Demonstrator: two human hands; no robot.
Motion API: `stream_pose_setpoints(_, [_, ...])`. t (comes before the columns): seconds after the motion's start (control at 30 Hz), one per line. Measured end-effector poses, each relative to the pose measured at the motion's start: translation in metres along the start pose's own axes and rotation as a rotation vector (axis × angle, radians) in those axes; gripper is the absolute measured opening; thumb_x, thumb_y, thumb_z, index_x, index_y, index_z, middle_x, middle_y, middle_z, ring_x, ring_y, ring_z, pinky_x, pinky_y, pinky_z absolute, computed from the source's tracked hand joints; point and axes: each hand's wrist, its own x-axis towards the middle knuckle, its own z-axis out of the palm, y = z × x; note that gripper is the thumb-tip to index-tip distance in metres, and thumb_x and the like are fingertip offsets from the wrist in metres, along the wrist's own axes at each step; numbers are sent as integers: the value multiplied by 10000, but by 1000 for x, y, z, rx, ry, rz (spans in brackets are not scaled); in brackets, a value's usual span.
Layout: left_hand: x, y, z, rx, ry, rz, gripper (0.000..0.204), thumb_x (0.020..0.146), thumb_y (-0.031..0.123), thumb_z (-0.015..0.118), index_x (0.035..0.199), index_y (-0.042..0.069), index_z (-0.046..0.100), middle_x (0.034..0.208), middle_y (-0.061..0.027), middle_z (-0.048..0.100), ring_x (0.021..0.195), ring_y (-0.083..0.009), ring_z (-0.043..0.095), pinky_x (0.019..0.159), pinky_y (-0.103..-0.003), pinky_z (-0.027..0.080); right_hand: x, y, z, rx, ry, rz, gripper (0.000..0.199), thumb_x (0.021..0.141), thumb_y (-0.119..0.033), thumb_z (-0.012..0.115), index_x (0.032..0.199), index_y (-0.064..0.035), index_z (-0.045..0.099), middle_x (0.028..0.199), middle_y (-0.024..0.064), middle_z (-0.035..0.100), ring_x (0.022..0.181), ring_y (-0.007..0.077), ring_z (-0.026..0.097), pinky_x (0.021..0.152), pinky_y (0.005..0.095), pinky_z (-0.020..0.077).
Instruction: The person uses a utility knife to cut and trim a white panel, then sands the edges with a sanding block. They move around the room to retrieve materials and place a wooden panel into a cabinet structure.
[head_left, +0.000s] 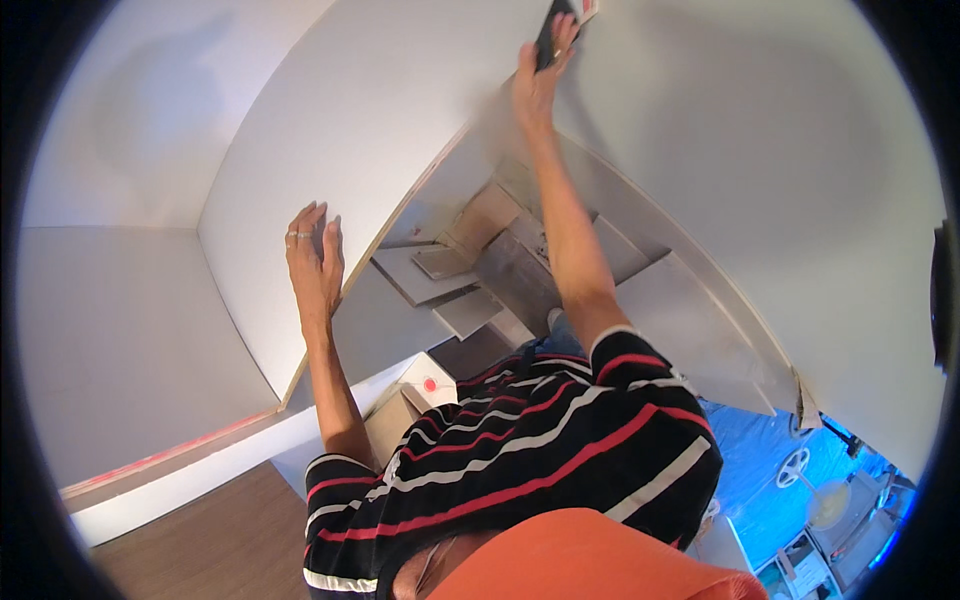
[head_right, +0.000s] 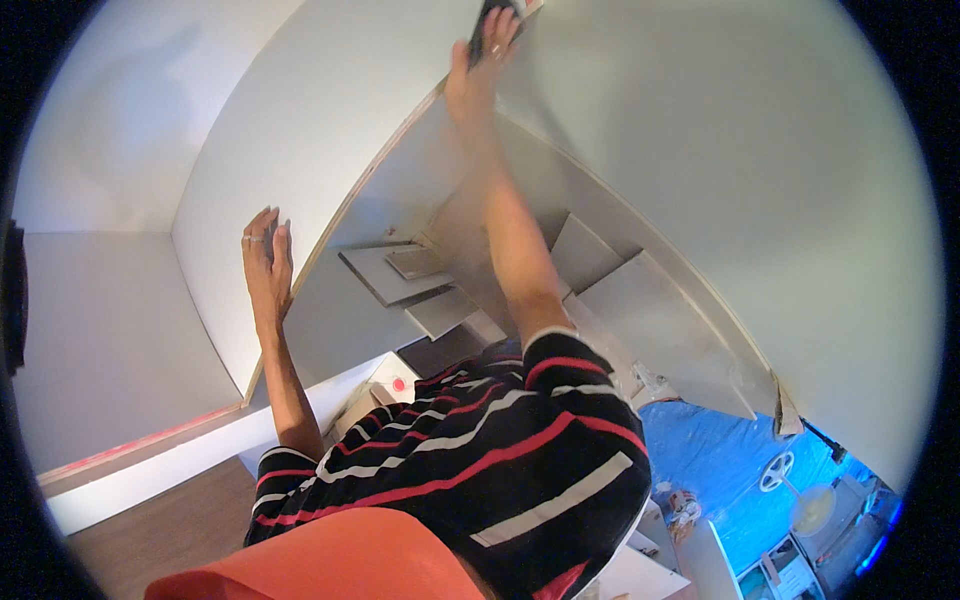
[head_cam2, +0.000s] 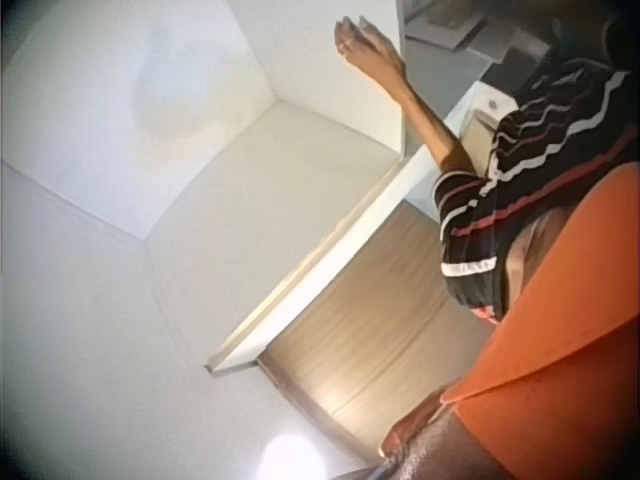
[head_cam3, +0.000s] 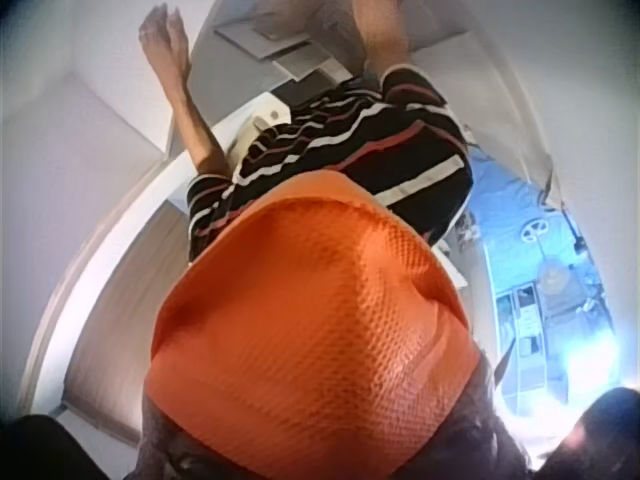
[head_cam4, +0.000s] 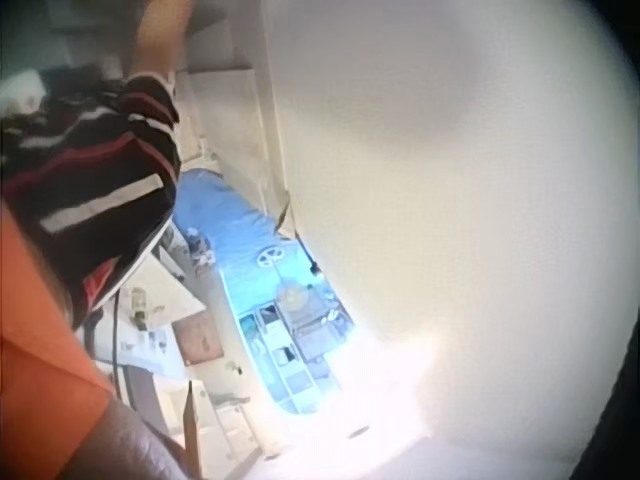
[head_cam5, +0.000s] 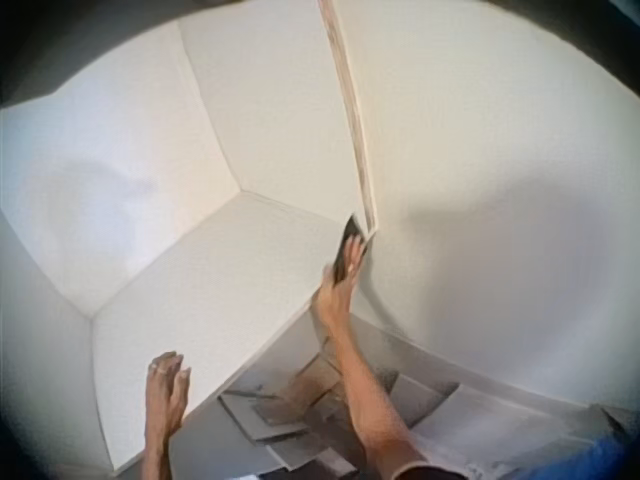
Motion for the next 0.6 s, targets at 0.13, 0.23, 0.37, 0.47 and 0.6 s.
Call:
stream_pose_setpoints(0.13, [-1, 0, 0, -25, 12, -18, 382, 1019, 317, 551, 1278, 48, 636, 1376, -186, 574, 1268, -362, 536, 1075, -457, 436, -6, 14, 3, -137, -84, -94, 746, 999, -256, 500, 1571, 64, 144, 1651, 255, 124, 1547, 397, -11, 1235, 556, 8])
stream_pose_setpoints(0.23, [-1, 1, 0, -36, 2, -43, 380, 1020, 314, 550, 1274, 44, 636, 1376, -186, 573, 1265, -364, 536, 1071, -453, 435, -1, -1, 1, -66, -77, -148, 748, 1030, -340, 462, 1594, 5, 113, 1689, 129, 100, 1561, 317, -34, 1232, 509, -48])
stream_pose_setpoints(0.37, [-1, 0, 1, 26, 28, -20, 381, 1021, 315, 548, 1271, 41, 636, 1369, -187, 574, 1247, -366, 549, 1055, -456, 444, 6, -36, -4, -144, -26, 8, 725, 1025, -305, 456, 1569, 63, 148, 1659, 249, 66, 1546, 396, -5, 1229, 571, 2])
stream_pose_setpoints(0.47, [-1, -2, 3, 33, 27, -16, 371, 1022, 308, 545, 1265, 43, 637, 1359, -188, 577, 1240, -364, 546, 1052, -449, 442, -37, -58, 7, -132, -137, -65, 724, 1047, -355, 397, 1584, 39, 114, 1658, 263, 41, 1547, 392, 5, 1224, 581, -22])
stream_pose_setpoints(0.6, [0, -5, 4, -3, 26, 25, 368, 1022, 305, 545, 1258, 38, 639, 1351, -186, 582, 1232, -362, 549, 1048, -444, 444, -18, -48, 8, -80, -58, 31, 780, 1007, -351, 471, 1583, 40, 121, 1649, 288, 30, 1531, 454, -11, 1200, 638, -12])
